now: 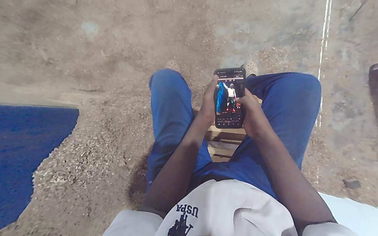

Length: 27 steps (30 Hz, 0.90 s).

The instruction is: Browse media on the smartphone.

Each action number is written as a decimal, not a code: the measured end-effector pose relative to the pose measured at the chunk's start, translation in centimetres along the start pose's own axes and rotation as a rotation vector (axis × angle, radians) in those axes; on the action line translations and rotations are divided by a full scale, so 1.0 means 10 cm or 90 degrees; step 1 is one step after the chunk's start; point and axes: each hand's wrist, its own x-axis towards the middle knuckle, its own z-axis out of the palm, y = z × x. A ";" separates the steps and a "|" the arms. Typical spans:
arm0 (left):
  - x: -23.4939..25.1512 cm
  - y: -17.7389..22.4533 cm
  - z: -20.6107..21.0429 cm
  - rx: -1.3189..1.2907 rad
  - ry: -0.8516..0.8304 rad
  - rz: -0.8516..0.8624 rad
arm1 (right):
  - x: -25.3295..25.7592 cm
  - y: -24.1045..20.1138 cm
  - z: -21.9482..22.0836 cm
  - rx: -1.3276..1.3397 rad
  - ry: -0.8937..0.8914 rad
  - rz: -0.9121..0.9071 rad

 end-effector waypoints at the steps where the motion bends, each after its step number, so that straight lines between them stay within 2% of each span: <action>1: 0.00 0.00 0.00 0.004 0.000 0.000 | 0.00 0.00 0.00 0.004 -0.001 0.000; 17: 0.00 -0.01 -0.01 0.027 0.001 0.032 | 0.00 -0.01 0.01 -0.003 0.010 0.003; 27: -0.06 -0.03 -0.06 0.063 -0.008 0.009 | 0.00 0.00 0.01 -0.002 0.015 0.008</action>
